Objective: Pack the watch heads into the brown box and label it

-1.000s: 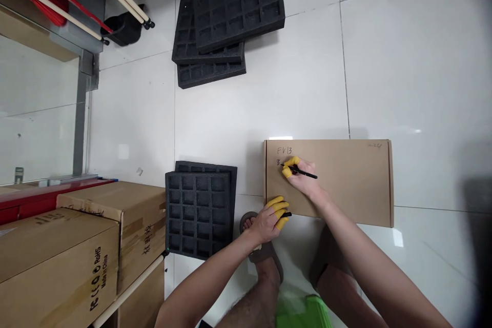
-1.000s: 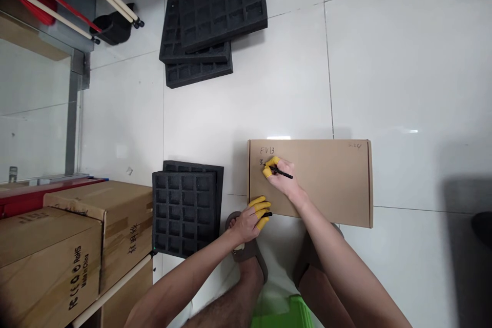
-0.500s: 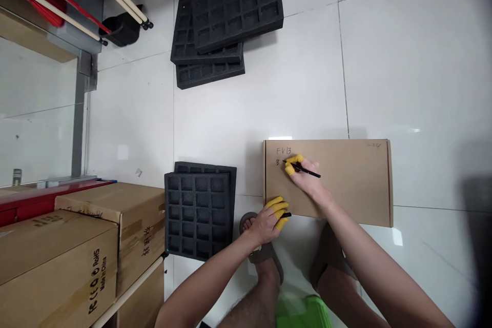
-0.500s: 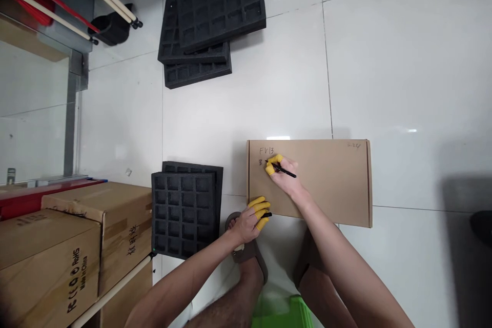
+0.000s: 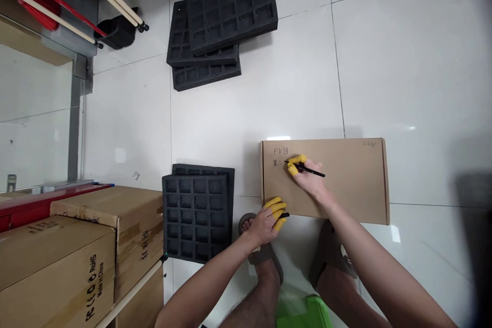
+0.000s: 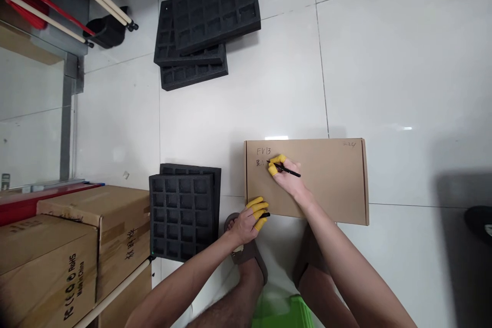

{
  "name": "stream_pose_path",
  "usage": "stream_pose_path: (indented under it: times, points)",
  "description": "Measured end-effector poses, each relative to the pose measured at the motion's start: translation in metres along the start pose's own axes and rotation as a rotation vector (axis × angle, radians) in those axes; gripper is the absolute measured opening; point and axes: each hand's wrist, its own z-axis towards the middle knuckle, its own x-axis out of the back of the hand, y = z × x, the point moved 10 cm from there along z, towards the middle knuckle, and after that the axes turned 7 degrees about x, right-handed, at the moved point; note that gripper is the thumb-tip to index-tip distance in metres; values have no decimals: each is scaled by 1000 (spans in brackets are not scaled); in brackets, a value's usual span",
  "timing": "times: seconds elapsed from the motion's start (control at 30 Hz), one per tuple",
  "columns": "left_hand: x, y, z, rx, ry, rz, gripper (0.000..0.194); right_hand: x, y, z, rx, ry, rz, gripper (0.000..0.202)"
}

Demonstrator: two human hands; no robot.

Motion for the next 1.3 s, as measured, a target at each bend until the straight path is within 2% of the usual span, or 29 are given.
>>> stream_pose_path:
  times: [0.27, 0.53, 0.83, 1.1, 1.3]
  points:
    - [-2, -1, 0, 5, -10, -2, 32, 3, 2, -1, -19, 0, -13, 12]
    - [-1, -1, -1, -1, 5, -2, 30, -2, -2, -1, 49, -19, -8, 9]
    - [-3, -1, -3, -39, 40, 31, 33, 7, 8, -5, -29, 47, 3, 12]
    - [-3, 2, -4, -72, 44, 76, 34, -1, 1, -4, 52, -14, 0, 10]
    - [-2, 2, -3, -70, 50, 79, 32, 1, -7, -3, 92, 9, -29, 8]
